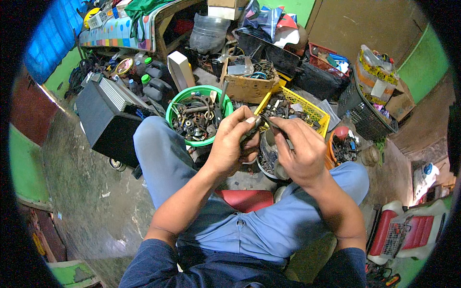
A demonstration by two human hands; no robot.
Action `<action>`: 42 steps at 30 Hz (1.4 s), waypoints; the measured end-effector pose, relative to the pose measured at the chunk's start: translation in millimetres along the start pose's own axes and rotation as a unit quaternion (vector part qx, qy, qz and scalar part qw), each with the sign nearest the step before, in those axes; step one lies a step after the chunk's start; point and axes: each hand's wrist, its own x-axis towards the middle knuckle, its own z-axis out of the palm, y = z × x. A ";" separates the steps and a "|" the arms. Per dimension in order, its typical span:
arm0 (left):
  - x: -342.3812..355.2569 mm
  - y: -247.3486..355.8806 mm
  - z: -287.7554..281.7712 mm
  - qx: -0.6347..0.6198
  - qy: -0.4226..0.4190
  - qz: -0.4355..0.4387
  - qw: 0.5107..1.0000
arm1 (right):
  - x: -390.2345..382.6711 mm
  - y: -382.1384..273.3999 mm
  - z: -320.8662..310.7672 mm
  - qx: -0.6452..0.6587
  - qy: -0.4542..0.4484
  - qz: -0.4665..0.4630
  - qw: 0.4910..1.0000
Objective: The person holds a metal mechanical component and a small rod, inserting the rod into an opening in the component and aligning several small internal parts by hand.
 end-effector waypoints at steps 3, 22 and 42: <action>0.8 -10.2 0.0 0.076 0.026 0.047 0.996 | 0.7 0.2 2.5 -0.002 0.006 -0.010 1.000; 0.4 -9.2 3.6 0.184 0.064 0.171 0.966 | 5.3 2.9 4.8 -0.022 0.019 -0.055 0.998; 0.3 -1.7 2.6 0.054 0.047 0.073 0.995 | 2.8 0.8 -3.6 -0.001 0.028 0.016 0.999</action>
